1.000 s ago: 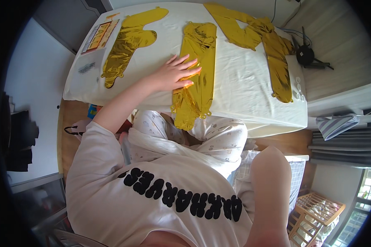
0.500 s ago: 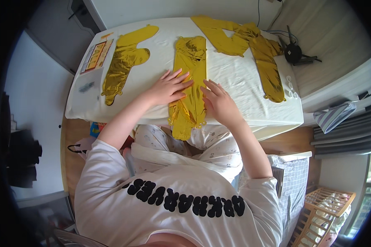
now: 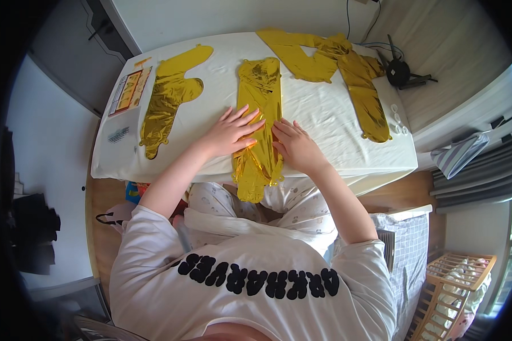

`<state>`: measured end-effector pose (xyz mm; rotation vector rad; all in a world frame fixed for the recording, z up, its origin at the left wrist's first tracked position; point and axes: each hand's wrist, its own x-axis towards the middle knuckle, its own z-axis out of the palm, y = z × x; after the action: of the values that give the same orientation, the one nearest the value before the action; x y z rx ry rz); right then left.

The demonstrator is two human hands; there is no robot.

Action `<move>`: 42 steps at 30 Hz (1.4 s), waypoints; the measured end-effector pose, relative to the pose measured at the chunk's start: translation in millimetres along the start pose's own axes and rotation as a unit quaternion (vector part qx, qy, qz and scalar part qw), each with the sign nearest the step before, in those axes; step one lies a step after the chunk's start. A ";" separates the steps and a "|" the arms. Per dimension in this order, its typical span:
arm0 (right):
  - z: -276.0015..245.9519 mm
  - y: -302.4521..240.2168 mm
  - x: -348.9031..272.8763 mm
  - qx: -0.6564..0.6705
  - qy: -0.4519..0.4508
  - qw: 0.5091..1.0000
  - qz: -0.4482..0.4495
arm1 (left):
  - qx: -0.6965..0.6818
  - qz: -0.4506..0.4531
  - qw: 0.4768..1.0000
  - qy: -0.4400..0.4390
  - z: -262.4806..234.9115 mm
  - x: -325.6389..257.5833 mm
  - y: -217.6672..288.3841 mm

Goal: The person flattens deflated foil balloons on a table by hand, then folds one of the balloons repeatedly into a small square.

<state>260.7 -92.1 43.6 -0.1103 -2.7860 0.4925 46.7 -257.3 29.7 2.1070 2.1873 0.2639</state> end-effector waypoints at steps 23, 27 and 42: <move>-16.3 1.7 -29.0 0.075 0.071 0.994 -0.036 | 0.008 -0.008 1.000 -0.020 -1.8 -3.8 6.7; -16.0 1.0 -44.3 0.070 0.020 0.996 -0.055 | 0.012 -0.004 1.000 -0.029 -1.7 -8.6 13.5; -4.9 -1.0 -63.1 -0.050 0.124 0.975 -0.176 | 0.023 0.007 1.000 -0.012 5.9 -13.7 16.2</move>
<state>322.1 -99.5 30.2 0.2782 -2.5071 0.2299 64.3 -270.1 26.2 2.1392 2.1858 0.1922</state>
